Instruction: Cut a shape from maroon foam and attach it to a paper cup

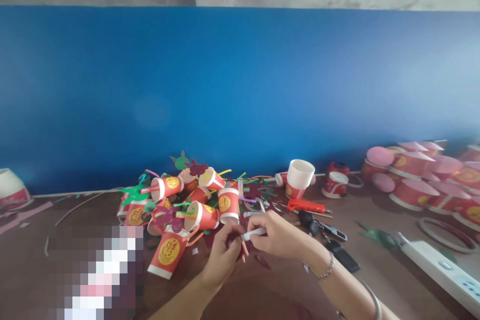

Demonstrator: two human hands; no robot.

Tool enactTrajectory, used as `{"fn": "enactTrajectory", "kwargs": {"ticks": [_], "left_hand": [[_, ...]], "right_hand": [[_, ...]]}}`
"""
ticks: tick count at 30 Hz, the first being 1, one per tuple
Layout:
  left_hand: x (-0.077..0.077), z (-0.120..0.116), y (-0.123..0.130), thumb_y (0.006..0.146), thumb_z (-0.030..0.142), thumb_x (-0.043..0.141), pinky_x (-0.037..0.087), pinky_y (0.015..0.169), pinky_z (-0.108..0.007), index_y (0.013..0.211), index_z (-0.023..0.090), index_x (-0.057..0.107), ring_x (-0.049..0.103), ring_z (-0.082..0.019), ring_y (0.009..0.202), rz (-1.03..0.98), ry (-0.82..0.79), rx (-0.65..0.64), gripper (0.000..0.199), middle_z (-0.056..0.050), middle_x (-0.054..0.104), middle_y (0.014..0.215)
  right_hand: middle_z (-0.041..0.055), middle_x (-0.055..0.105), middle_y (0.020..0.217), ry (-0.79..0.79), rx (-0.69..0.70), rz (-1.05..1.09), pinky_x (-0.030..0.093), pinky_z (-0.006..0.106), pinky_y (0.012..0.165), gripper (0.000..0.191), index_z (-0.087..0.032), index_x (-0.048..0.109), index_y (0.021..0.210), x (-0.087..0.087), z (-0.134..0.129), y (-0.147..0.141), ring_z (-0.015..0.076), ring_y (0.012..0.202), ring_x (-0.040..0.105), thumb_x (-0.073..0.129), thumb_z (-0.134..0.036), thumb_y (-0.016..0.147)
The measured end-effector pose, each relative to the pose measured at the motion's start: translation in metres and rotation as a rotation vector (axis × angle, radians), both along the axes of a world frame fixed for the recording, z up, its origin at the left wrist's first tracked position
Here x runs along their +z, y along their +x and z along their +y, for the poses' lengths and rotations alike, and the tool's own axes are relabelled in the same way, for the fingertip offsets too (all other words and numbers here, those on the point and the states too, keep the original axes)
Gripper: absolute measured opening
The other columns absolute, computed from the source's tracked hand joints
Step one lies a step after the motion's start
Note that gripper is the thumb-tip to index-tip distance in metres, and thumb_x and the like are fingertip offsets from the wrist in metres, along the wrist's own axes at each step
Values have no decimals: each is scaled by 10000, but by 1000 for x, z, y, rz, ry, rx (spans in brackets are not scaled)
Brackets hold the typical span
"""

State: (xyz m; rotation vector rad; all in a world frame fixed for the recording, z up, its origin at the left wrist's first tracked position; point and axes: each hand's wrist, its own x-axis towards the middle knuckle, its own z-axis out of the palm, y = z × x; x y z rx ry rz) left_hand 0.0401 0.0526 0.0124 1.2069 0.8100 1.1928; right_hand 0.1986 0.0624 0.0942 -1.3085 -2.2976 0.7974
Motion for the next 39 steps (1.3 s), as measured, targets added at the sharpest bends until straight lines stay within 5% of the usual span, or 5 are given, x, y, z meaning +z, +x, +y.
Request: {"fn": "enactTrajectory", "kwargs": {"ticks": [4, 11, 25, 32, 39], "left_hand": [[1, 0, -2, 791, 379, 580, 318, 421, -177, 840, 169, 513, 485, -81, 423, -37, 5, -2, 226, 26, 582, 532], [12, -2, -1, 838, 383, 543, 416, 501, -217, 863, 195, 472, 530, -100, 514, -138, 40, 71, 202, 19, 569, 666], [7, -3, 0, 836, 380, 570, 429, 621, -175, 807, 210, 458, 497, -79, 649, -205, 29, 187, 206, 49, 490, 733], [2, -6, 4, 897, 426, 445, 413, 460, -197, 945, 222, 420, 478, -79, 480, -91, 42, 30, 211, 46, 486, 688], [5, -7, 4, 862, 342, 520, 443, 565, -233, 937, 203, 525, 557, -126, 614, 159, 280, 333, 158, -14, 584, 774]], "right_hand": [[-43, 557, 583, 47, -2, -6, 300, 191, 482, 126, -178, 588, 707, -2, 1, -1, 91, 525, 460, 490, -100, 696], [40, 601, 853, 554, -95, 35, 370, 329, 773, 113, -189, 559, 818, 9, -6, -10, 189, 825, 505, 504, -102, 770], [44, 563, 860, 496, -78, 1, 380, 319, 755, 129, -192, 560, 747, -19, -1, -27, 206, 850, 489, 558, -66, 722], [21, 584, 788, 447, -116, 114, 370, 297, 738, 158, -181, 481, 651, -22, 4, -24, 172, 769, 504, 517, -57, 741], [20, 577, 667, 457, -96, -6, 369, 324, 763, 141, -180, 520, 738, -17, 0, -23, 179, 694, 512, 441, -75, 787]]}}
